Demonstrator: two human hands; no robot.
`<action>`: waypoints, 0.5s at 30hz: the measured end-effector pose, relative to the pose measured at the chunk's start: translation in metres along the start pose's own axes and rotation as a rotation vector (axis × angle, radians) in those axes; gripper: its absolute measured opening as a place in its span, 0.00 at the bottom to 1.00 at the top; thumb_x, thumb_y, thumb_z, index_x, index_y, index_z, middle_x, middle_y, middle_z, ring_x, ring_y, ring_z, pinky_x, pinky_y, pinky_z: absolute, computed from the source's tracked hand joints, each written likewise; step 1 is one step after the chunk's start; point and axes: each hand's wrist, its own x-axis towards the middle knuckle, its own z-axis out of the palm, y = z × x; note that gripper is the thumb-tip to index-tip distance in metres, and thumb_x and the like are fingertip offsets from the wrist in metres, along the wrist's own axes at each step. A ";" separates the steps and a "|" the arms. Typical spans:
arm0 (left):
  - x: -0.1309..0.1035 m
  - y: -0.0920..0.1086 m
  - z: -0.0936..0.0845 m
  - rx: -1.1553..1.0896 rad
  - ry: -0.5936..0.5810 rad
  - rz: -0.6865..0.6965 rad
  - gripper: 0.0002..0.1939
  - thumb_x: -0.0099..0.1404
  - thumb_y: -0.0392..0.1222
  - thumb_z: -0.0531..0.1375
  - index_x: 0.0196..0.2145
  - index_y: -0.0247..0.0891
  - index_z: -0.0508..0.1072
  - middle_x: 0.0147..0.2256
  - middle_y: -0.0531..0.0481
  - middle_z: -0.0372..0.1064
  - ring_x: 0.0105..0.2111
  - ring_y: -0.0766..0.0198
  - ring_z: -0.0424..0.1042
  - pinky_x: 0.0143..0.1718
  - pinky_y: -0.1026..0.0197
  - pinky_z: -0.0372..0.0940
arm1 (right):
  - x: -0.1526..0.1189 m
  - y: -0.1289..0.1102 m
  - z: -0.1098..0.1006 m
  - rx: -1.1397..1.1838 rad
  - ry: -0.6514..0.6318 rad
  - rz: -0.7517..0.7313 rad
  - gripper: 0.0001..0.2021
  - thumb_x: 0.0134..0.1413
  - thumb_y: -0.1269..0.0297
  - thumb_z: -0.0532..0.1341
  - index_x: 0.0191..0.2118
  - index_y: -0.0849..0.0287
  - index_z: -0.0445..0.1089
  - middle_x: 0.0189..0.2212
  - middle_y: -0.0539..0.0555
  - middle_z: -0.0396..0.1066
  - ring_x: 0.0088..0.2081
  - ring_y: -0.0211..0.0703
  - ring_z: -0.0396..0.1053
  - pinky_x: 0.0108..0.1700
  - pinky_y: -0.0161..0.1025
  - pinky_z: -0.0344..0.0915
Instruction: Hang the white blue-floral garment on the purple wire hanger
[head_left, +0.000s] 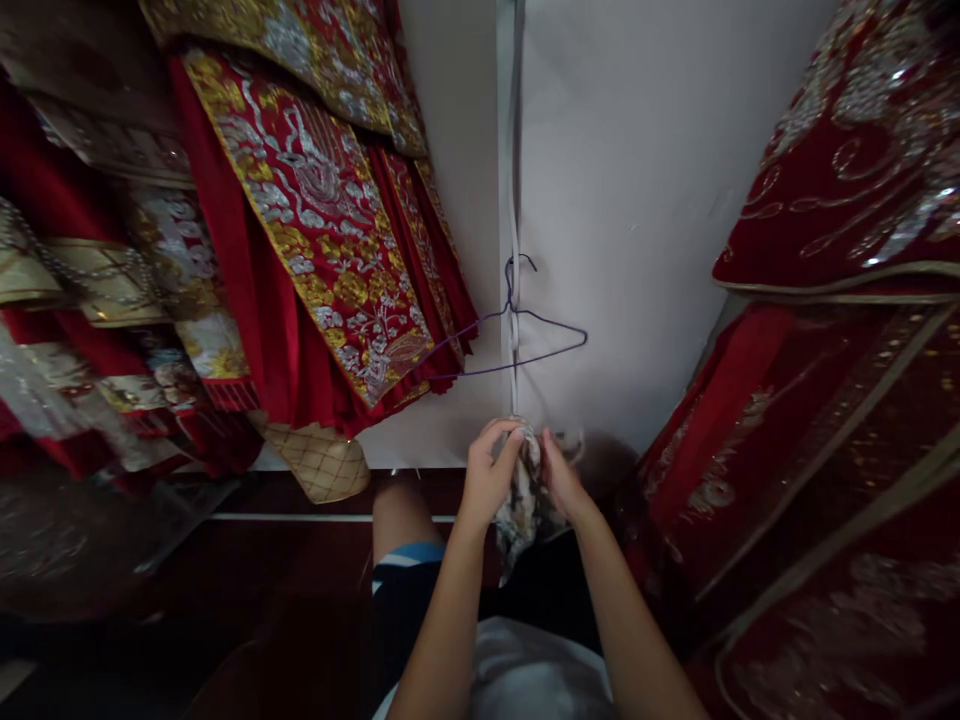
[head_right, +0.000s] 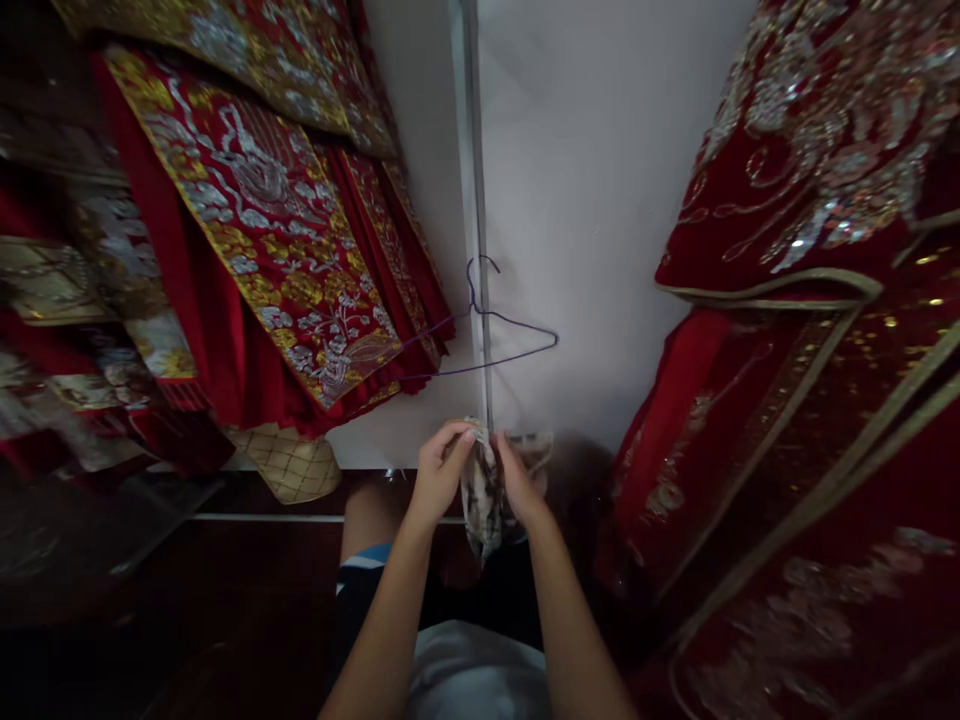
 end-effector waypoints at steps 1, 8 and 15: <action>0.000 0.000 -0.002 0.035 0.024 0.015 0.10 0.67 0.45 0.57 0.36 0.37 0.75 0.37 0.46 0.71 0.43 0.60 0.69 0.49 0.59 0.60 | -0.005 -0.005 0.004 0.041 -0.070 0.033 0.31 0.52 0.29 0.47 0.37 0.49 0.74 0.30 0.52 0.75 0.41 0.50 0.72 0.41 0.44 0.67; -0.023 -0.025 -0.026 -0.034 -0.168 -0.224 0.20 0.67 0.55 0.54 0.47 0.39 0.71 0.46 0.45 0.69 0.47 0.58 0.67 0.50 0.58 0.61 | -0.035 -0.047 0.004 -0.010 -0.319 0.260 0.24 0.34 0.54 0.74 0.39 0.61 0.74 0.31 0.51 0.76 0.32 0.42 0.72 0.38 0.38 0.68; -0.077 -0.050 -0.079 0.375 -0.594 -0.331 0.16 0.58 0.54 0.64 0.32 0.38 0.77 0.27 0.51 0.72 0.28 0.60 0.68 0.34 0.62 0.64 | -0.009 -0.090 -0.081 -0.193 0.209 0.070 0.14 0.24 0.64 0.73 0.23 0.61 0.72 0.19 0.47 0.70 0.20 0.37 0.65 0.23 0.33 0.59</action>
